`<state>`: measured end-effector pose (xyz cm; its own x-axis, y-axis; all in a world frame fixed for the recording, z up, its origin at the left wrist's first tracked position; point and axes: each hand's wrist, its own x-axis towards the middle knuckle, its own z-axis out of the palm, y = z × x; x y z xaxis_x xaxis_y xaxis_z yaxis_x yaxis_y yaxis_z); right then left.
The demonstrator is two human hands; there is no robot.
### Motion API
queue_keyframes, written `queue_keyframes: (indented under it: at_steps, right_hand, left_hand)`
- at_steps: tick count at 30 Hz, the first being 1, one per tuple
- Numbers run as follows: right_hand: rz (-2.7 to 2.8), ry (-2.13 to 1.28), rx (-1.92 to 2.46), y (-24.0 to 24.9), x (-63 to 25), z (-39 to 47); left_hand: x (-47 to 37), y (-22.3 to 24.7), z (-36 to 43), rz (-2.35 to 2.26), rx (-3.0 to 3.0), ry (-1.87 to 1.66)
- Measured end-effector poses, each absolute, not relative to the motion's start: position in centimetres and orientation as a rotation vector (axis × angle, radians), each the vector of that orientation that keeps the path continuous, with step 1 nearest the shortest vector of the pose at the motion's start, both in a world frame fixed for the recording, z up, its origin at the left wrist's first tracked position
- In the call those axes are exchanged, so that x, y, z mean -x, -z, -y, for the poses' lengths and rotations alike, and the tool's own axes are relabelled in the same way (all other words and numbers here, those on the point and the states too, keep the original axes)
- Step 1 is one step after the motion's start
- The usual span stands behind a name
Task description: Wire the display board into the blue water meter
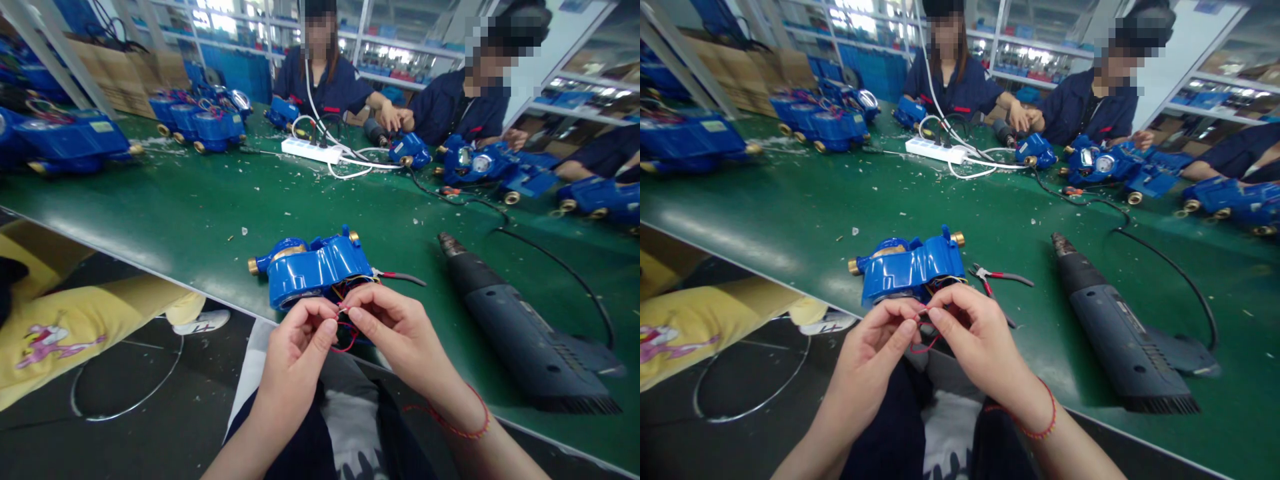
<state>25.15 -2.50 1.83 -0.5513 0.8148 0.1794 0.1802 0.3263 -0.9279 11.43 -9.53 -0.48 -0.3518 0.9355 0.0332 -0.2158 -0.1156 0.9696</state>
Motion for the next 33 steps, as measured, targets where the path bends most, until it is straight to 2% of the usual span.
queue_keyframes:
  at_steps: [7, 12, 18, 33]
  right_hand:
    - [1.853, -1.191, 0.957, -2.3, -25.7, 2.0]
    - [1.797, -1.192, 0.933, -2.0, -25.9, 1.8]
    - [1.870, -1.114, 0.854, -0.8, -26.7, 1.9]
    - [2.007, -0.885, 0.710, 0.6, -27.3, 1.9]
  left_hand:
    - [-10.7, -0.1, 8.9, -1.246, -0.892, -1.443]
    - [-10.7, 0.1, 9.0, -1.288, -0.880, -1.448]
    - [-11.1, 1.0, 10.4, -1.342, -0.848, -1.482]
    - [-11.0, 1.5, 10.2, -1.560, -0.887, -1.224]
